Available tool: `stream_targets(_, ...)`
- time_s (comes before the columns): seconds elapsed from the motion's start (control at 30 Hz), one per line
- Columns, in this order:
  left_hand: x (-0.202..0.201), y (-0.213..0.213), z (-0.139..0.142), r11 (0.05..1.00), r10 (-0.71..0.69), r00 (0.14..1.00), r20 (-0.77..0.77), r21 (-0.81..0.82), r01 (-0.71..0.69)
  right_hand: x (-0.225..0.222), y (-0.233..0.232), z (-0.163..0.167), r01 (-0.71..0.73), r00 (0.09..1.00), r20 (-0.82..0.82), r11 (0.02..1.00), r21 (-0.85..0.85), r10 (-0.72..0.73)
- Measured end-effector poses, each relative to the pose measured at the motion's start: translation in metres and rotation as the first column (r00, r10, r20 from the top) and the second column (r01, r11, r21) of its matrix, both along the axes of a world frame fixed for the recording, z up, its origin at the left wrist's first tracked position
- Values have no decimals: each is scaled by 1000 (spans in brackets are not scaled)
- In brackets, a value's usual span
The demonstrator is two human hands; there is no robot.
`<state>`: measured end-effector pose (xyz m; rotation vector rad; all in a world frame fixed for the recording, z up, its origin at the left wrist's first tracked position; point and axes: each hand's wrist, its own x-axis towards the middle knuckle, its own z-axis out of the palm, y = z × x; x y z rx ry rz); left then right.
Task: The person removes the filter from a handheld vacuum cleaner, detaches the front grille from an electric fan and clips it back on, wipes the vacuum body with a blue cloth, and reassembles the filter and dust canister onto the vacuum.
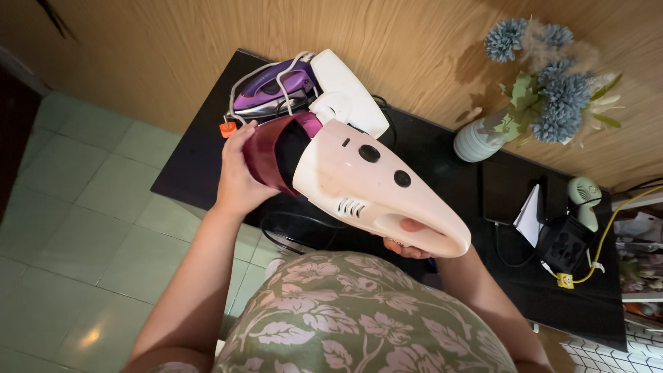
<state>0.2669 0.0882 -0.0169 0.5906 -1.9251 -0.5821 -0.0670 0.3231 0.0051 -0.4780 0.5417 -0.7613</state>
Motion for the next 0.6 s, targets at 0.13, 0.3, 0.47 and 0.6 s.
stream_targets(0.13,-6,0,1,999,-35,999,4,4,35,7,1,29,130,987,-106,985,116,-118)
stream_targets(0.3,-12,-1,0,999,-31,998,48,-36,32,15,0,52,124,991,-73,976,178,-113)
stream_targets(0.47,-16,0,0,996,-27,997,77,-84,33,12,-1,53,143,987,-101,973,182,-126)
stream_targets(0.6,-18,-1,2,993,-16,995,98,-116,27,2,-4,46,165,976,-191,932,323,-107)
